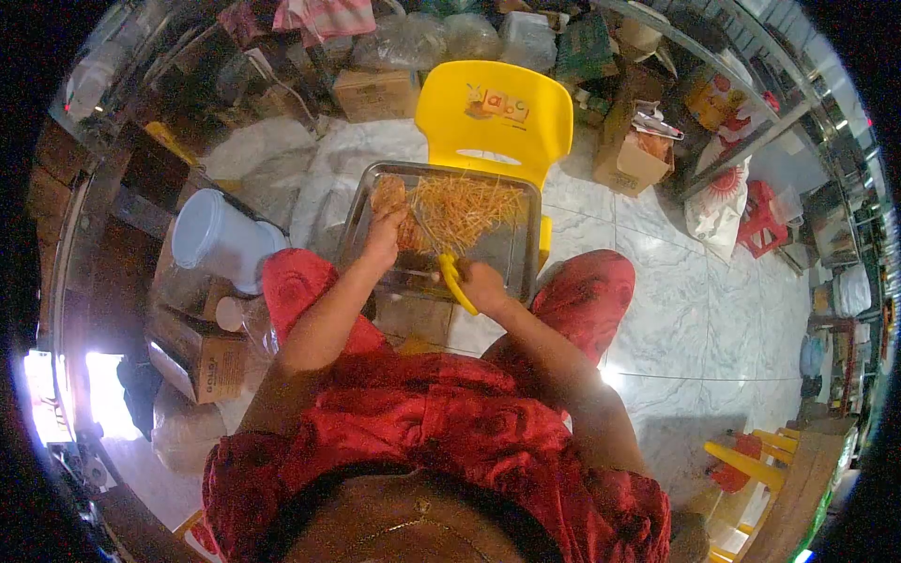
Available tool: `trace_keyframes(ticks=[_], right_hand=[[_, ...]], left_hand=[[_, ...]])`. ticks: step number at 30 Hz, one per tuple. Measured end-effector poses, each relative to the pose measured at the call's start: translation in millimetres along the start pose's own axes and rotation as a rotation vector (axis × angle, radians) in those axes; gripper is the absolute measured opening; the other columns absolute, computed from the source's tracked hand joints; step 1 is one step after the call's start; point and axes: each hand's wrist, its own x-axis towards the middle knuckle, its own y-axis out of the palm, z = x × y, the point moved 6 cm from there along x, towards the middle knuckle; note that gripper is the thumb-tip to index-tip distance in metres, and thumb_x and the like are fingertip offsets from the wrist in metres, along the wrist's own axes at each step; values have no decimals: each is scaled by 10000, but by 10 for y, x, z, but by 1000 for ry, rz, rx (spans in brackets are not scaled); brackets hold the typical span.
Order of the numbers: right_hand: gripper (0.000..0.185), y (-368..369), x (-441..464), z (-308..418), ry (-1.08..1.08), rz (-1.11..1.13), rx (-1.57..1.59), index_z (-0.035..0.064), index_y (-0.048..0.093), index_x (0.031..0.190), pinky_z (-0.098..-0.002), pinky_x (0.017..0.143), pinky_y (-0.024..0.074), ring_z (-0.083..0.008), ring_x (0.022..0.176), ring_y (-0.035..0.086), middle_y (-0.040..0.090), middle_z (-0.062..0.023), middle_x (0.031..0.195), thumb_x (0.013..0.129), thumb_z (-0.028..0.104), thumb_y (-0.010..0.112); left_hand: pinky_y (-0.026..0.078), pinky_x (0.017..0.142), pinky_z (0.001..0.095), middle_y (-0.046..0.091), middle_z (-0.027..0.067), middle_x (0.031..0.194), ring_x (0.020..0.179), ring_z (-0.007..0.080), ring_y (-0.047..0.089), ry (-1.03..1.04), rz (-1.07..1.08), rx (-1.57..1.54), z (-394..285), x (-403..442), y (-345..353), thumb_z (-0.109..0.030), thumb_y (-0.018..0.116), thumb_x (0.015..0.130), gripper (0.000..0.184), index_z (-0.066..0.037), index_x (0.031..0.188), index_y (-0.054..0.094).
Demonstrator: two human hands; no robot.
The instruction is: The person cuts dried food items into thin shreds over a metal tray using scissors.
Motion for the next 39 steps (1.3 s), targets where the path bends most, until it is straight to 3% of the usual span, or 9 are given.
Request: trace_keyframes(ticks=[8, 15, 23, 39], right_hand=[[494, -127, -37, 108, -18, -30, -26, 4, 582, 806, -411, 598, 424, -367, 675, 566, 569, -217, 704, 736, 493, 599], [521, -109, -32, 108, 5, -30, -43, -3, 566, 811, -424, 603, 421, -389, 686, 560, 565, -228, 707, 744, 514, 577], [534, -92, -22, 113, 11, -10, -82, 0, 554, 829, -437, 620, 420, -400, 721, 560, 568, -232, 734, 759, 529, 543], [530, -142, -10, 116, -18, -59, -86, 9, 533, 868, -422, 596, 418, -402, 714, 559, 564, -234, 719, 764, 529, 535]], left_hand=[[497, 624, 315, 567, 46, 834, 752, 162, 577, -84, -30, -90, -102, -138, 84, -58, 495, 804, 121, -41, 916, 537], [493, 652, 317, 574, 52, 862, 776, 168, 580, -12, 38, -73, -80, -28, 24, -52, 506, 797, 122, -39, 910, 547], [494, 665, 327, 576, 63, 870, 786, 180, 585, -139, 12, -86, -72, -154, 93, -72, 504, 807, 118, -41, 916, 534], [491, 681, 342, 576, 64, 902, 834, 192, 573, -106, 60, -153, -102, -124, 110, -94, 540, 799, 134, -59, 929, 547]])
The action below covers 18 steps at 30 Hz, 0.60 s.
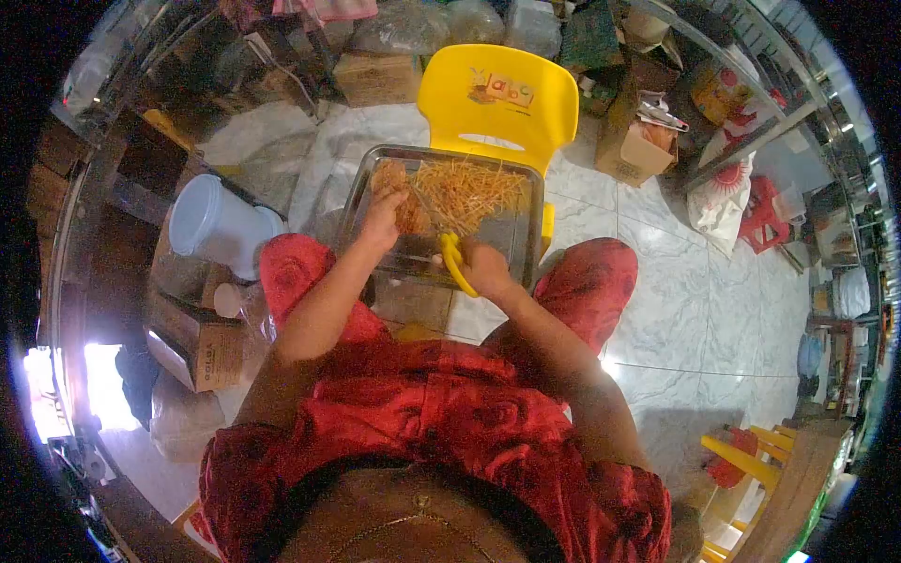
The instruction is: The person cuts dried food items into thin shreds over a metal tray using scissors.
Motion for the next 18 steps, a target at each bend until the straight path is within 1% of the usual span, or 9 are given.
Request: trace_keyframes(ticks=[3, 5, 8, 10, 12, 13, 15, 16, 18], right_hand=[[544, 2, -16, 60, -37, 6, 19, 0, 527, 873, -424, 599, 419, -411, 714, 557, 562, -241, 712, 758, 532, 541], [542, -58, -31, 129, 3, 9, 18, 2, 528, 864, -425, 602, 419, -411, 715, 558, 562, -239, 713, 757, 533, 542], [527, 16, 13, -6, 47, 24, 25, 2, 531, 866, -422, 602, 421, -402, 709, 561, 563, -236, 719, 762, 518, 545], [512, 47, 48, -95, 52, 30, 28, 0, 535, 876, -418, 599, 421, -394, 701, 564, 563, -236, 724, 769, 501, 548], [457, 45, 77, -139, 61, 5, 118, -6, 543, 919, -412, 595, 419, -347, 655, 570, 562, -222, 705, 788, 432, 563], [457, 36, 77, -133, 61, 3, 119, -6, 543, 919, -412, 595, 419, -347, 655, 570, 562, -222, 705, 788, 432, 563], [424, -37, 60, -3, -58, -15, 193, -5, 537, 962, -355, 539, 424, -231, 565, 552, 555, -151, 641, 816, 392, 553], [424, -82, 43, 48, -60, -13, 193, -5, 537, 962, -355, 539, 424, -231, 565, 552, 555, -151, 641, 816, 392, 553], [391, -73, -12, 150, -27, 146, 557, 11, 565, 963, -367, 597, 457, -241, 605, 576, 595, -105, 698, 842, 381, 524]], left_hand=[[483, 686, 325, 569, 67, 912, 816, 188, 570, 29, 26, 12, 41, 1, 22, -88, 538, 797, 156, -46, 947, 541], [472, 779, 335, 569, 68, 953, 911, 201, 559, 50, 76, 143, 131, -35, 89, -87, 515, 804, 197, -38, 995, 528], [443, 749, 284, 563, 61, 916, 846, 157, 541, -2, 63, 146, 100, -117, 150, -85, 539, 795, 200, -10, 980, 531], [440, 755, 284, 562, 61, 918, 857, 154, 537, 12, 98, 122, 101, -104, 146, -85, 538, 795, 198, -7, 978, 532], [437, 760, 283, 562, 60, 919, 868, 150, 533, 28, 132, 102, 56, -136, 204, -84, 537, 796, 196, -5, 975, 534], [438, 753, 280, 562, 56, 913, 860, 147, 535, 37, 90, 90, -6, -204, 260, -88, 533, 800, 186, -5, 966, 537], [439, 746, 276, 562, 51, 906, 851, 144, 538, 47, 46, 77, -79, -225, 282, -91, 530, 804, 176, -5, 956, 540], [440, 756, 281, 561, 41, 926, 863, 147, 541, 103, 55, 105, -165, -187, 264, -97, 534, 811, 176, -25, 972, 533], [441, 766, 286, 560, 32, 945, 876, 150, 544, 157, 60, 133, -296, -148, 233, -102, 538, 819, 178, -45, 987, 527]])
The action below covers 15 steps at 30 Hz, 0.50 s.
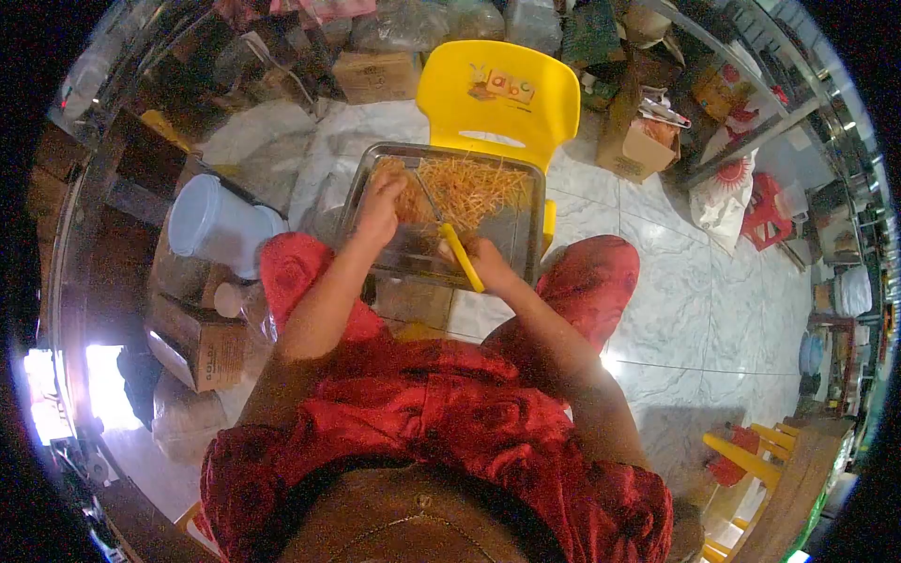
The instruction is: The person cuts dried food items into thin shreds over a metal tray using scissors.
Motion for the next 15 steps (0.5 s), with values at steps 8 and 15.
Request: trace_keyframes(ticks=[8, 15], right_hand=[[477, 166, -59, -77, 108, 212, 225, 42, 402, 1200, -239, 434, 393, -87, 467, 459, 465, 2, 580, 870, 375, 490], [460, 209, -40, -174, 60, 263, 197, 52, 436, 1133, -236, 425, 391, -96, 461, 469, 464, 4, 570, 861, 420, 485]], left_hand=[[403, 701, 231, 548, 13, 860, 767, 84, 496, 219, -74, -1, -213, 194, -207, -106, 517, 847, 107, -28, 912, 552], [402, 709, 230, 545, 18, 875, 796, 95, 497, 225, -120, 36, -218, 261, -321, -108, 528, 843, 129, -28, 943, 534]])
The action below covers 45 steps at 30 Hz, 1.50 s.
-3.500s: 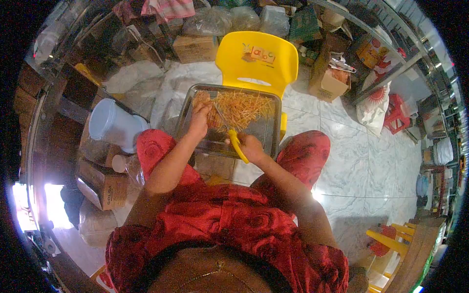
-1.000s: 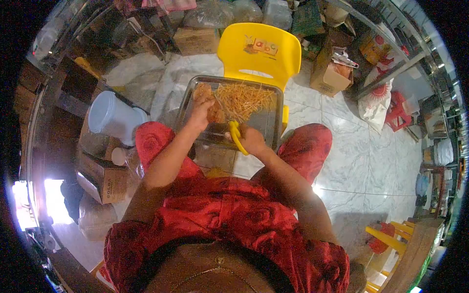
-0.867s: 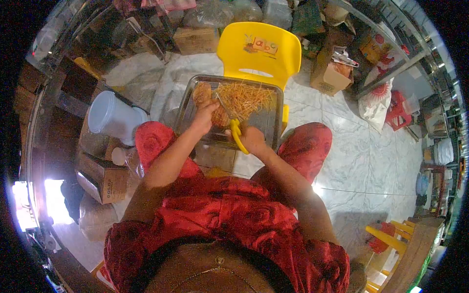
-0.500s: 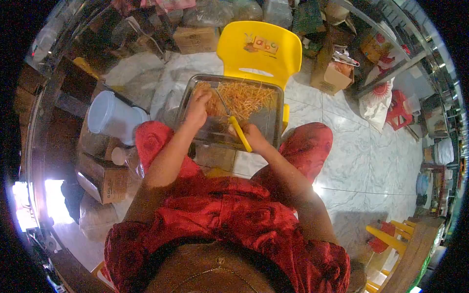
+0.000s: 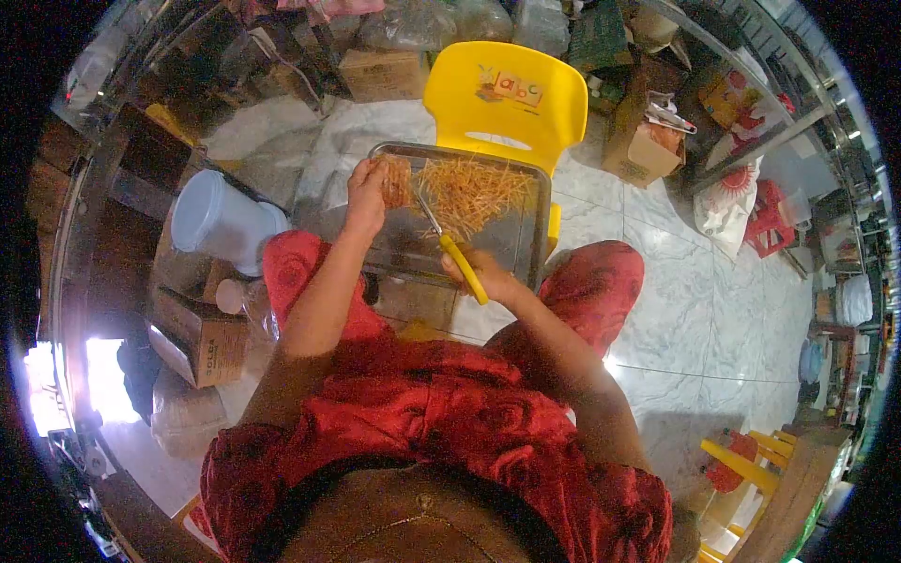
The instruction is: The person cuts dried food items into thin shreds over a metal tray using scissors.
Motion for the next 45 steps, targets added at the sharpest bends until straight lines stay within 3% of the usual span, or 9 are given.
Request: trace_keyframes(ticks=[16, 25, 27, 31, 33, 36, 40, 43, 45], right_hand=[[380, -88, -62, 99, 80, -179, -38, 18, 549, 954, -252, 397, 379, -102, 425, 484, 498, -27, 550, 829, 377, 557], [385, -66, -28, 142, -97, -210, -81, 24, 529, 984, -263, 391, 377, -108, 407, 473, 495, -23, 542, 832, 378, 553], [389, -50, -25, 11, 70, -168, 32, 28, 538, 977, -263, 383, 367, -106, 405, 467, 496, -22, 547, 829, 387, 555], [325, -43, -80, 152, 121, -194, 61, 30, 498, 856, -233, 361, 330, -85, 383, 417, 410, 30, 501, 843, 350, 553], [378, -94, -53, 91, 77, -209, -8, 29, 567, 950, -257, 369, 350, -99, 376, 443, 463, -14, 493, 824, 385, 565], [389, -126, -42, 125, 19, -238, -123, 17, 576, 912, -285, 427, 388, -133, 433, 488, 483, -44, 513, 823, 395, 561], [423, -93, -33, 38, 140, -217, -77, -2, 569, 901, -322, 517, 419, -179, 530, 531, 514, -78, 574, 824, 413, 549], [310, -83, 50, 35, -21, -175, -11, 46, 472, 979, -206, 387, 310, -62, 433, 396, 397, 50, 570, 848, 317, 552], [394, -129, 9, 72, 24, -222, -125, 1, 531, 952, -310, 560, 404, -183, 593, 516, 530, -96, 655, 830, 375, 555]], left_hand=[[396, 760, 234, 546, 20, 932, 835, 98, 499, -6, 16, -26, 188, -4, -6, -81, 518, 837, 187, -13, 1010, 532], [420, 797, 275, 559, 39, 977, 903, 136, 521, -16, 38, 75, 190, -131, 106, -62, 492, 843, 198, -34, 1034, 538], [413, 803, 271, 559, 37, 983, 905, 134, 517, -27, 23, 65, 250, -104, 82, -58, 499, 837, 209, -34, 1042, 539], [408, 803, 263, 559, 27, 986, 895, 129, 518, -16, -81, 49, 582, 83, -138, -52, 511, 829, 209, -33, 1034, 545], [406, 803, 259, 558, 23, 986, 894, 127, 517, 25, -87, 81, 578, 95, -158, -51, 514, 827, 211, -34, 1036, 545], [365, 865, 259, 499, 83, 1115, 1006, 154, 471, -14, 29, 64, 260, -80, 39, -98, 539, 829, 334, 35, 1128, 475], [398, 757, 244, 551, 31, 960, 865, 114, 506, -12, 56, 61, -13, -341, 276, -81, 534, 822, 196, 10, 996, 528], [402, 730, 241, 555, 19, 926, 832, 102, 507, -43, 100, 41, 155, -296, 238, -73, 533, 818, 170, 4, 970, 536], [402, 734, 242, 552, 22, 934, 837, 101, 505, -124, 115, -8, 289, -269, 220, -70, 532, 817, 179, 6, 978, 538]])
